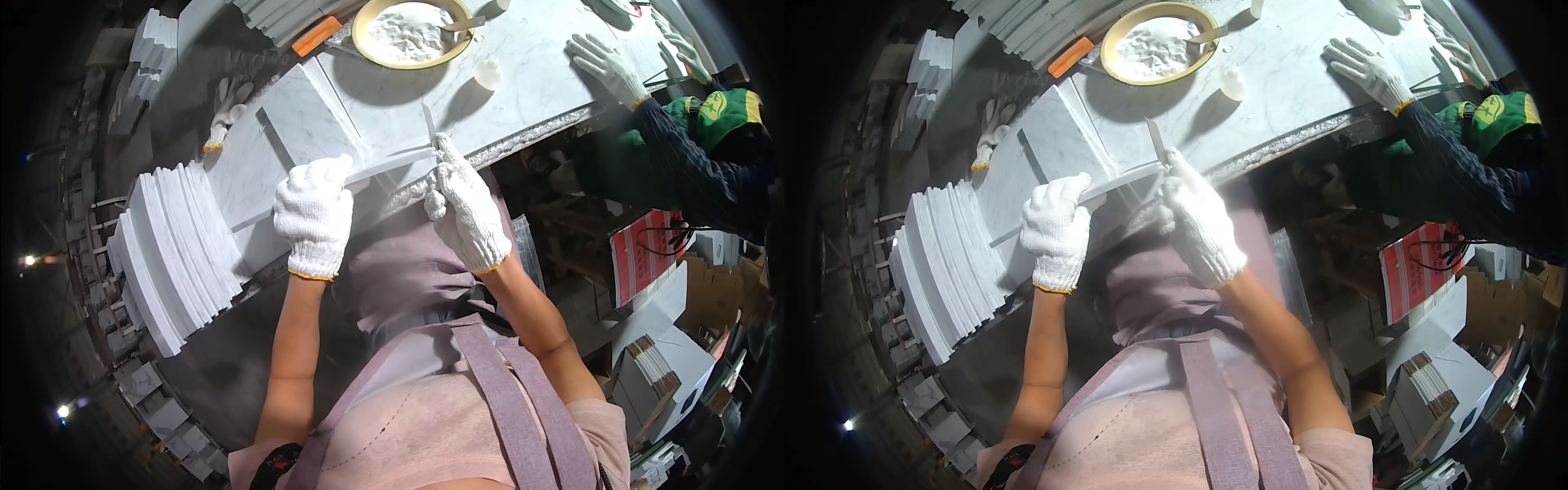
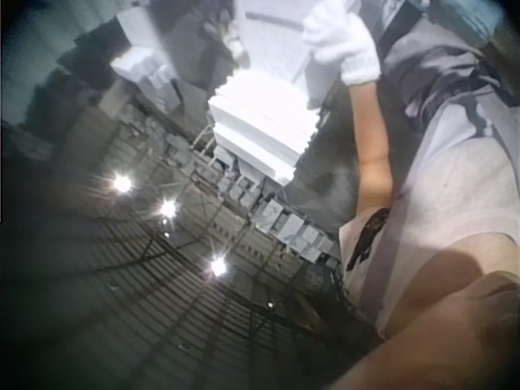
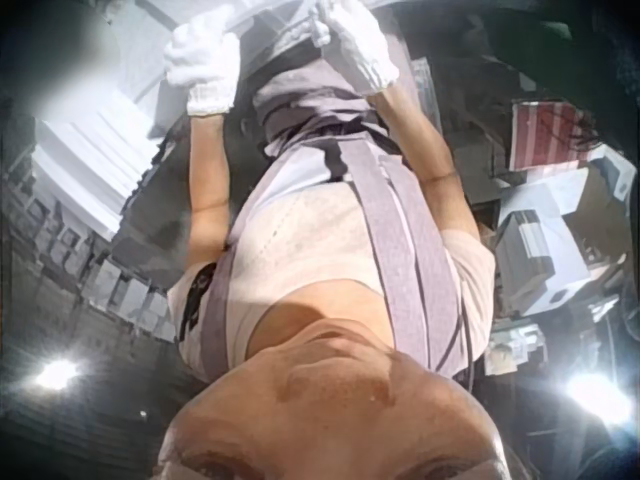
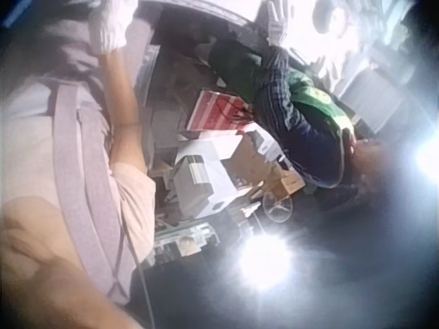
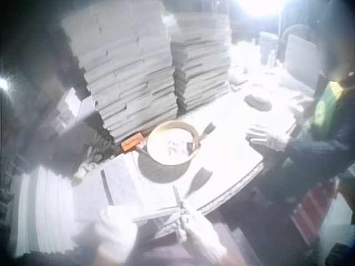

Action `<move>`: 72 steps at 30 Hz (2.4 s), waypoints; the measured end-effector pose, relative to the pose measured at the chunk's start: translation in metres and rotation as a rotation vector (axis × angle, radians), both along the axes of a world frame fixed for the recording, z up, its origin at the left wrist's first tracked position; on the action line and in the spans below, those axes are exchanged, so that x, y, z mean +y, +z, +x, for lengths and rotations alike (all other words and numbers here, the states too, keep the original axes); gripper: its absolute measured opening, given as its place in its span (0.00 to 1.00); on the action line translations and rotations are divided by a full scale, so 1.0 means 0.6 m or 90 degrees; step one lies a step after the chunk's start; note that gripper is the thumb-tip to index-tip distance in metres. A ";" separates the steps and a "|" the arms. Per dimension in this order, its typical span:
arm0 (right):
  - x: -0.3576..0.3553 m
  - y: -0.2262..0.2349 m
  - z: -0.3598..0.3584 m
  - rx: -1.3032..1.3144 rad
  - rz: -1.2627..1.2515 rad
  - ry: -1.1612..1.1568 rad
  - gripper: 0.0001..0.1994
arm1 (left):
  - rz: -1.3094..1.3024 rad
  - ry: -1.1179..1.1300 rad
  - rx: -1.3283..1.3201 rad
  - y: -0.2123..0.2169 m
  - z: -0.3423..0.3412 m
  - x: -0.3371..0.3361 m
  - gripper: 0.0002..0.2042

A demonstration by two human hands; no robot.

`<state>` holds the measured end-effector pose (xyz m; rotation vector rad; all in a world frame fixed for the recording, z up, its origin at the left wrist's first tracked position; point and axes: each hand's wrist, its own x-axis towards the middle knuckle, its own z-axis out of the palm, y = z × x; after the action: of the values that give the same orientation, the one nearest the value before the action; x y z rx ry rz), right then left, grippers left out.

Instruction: The person repeatedly picks up rectangular white tiles, applies a white paste from a bowl to the edges, and scrapes the edges with a metal tool. They then place the tiles back into a stack. The process is repeated for multiple tiles.

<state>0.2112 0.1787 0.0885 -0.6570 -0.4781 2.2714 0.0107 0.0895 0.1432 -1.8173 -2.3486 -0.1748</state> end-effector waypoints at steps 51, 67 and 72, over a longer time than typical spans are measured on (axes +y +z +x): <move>-0.073 0.044 0.125 -0.704 0.264 0.352 0.13 | 0.072 -0.016 -0.472 -0.052 0.110 -0.090 0.05; 0.011 -0.001 0.069 -0.913 0.850 0.291 0.22 | -0.052 -0.112 -0.042 -0.126 0.013 -0.017 0.48; 0.015 0.002 0.063 -0.915 0.878 0.287 0.23 | -0.025 -0.099 -0.070 -0.120 0.016 -0.014 0.52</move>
<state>0.2490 0.1874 0.0896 -1.2757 -2.6254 0.8102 0.0205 0.0808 0.0714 -2.0596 -2.2971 -0.2561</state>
